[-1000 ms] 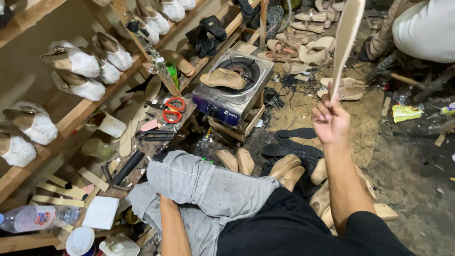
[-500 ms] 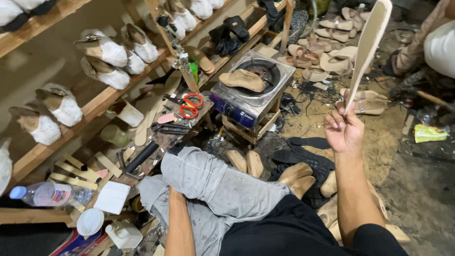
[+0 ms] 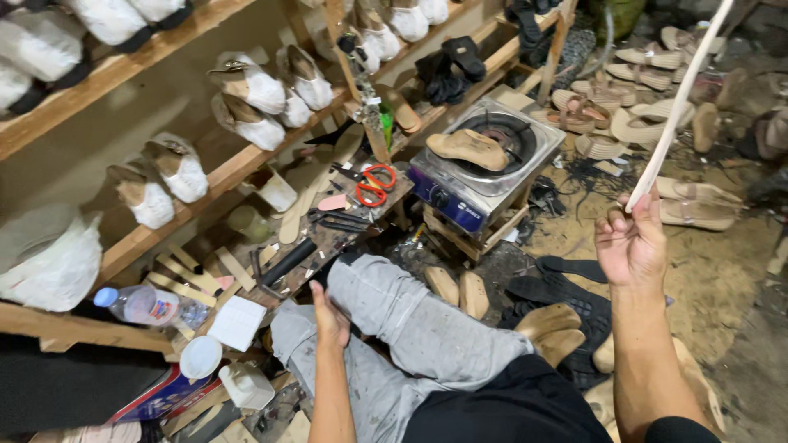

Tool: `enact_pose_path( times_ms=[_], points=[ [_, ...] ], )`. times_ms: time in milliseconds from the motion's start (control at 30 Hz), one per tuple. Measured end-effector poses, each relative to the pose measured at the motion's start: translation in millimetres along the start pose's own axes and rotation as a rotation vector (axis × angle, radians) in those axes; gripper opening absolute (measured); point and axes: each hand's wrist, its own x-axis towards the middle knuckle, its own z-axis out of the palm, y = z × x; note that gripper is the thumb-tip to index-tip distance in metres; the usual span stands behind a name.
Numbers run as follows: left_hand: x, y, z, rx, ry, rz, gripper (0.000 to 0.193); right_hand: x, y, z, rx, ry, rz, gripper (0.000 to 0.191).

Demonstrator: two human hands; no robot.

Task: The person holds a shoe upper on their lap, positions a white strap with a gold buckle across it, and presses the strap ends to secure them. They then fit a stiffener board inside the shoe, hammer it, attach a pale insole to the sole, and place the finished shoe on a shelf rack with other completed shoes.

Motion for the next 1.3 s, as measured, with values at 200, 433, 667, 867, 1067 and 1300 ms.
enact_pose_path(
  times_ms=[200, 433, 667, 867, 1067, 1300],
  points=[
    [9.7, -0.8, -1.0, 0.114, -0.007, -0.085, 0.100, 4.5, 22.2, 24.9, -0.170, -0.011, -0.082, 0.037],
    [15.0, 0.0, 8.1, 0.235, 0.164, -0.140, 0.089, 2.5, 21.0, 43.5, -0.202, -0.040, -0.135, 0.040],
    [11.5, -0.6, 11.1, 0.142, 0.128, -0.198, 0.089, 2.8, 18.6, 43.3, -0.139, -0.130, -0.081, 0.043],
    [7.2, 4.4, 16.6, 0.342, 0.269, -0.173, 0.084, 4.4, 15.6, 42.7, 0.147, -0.200, 0.102, 0.046],
    [5.4, 2.1, 11.4, 0.302, 0.275, -0.113, 0.082, 0.3, 15.1, 38.1, 0.255, -0.187, 0.176, 0.046],
    [8.8, -1.7, 6.9, 0.153, 0.128, -0.166, 0.080, 2.4, 15.1, 38.5, 0.258, -0.205, 0.174, 0.043]
  ],
)
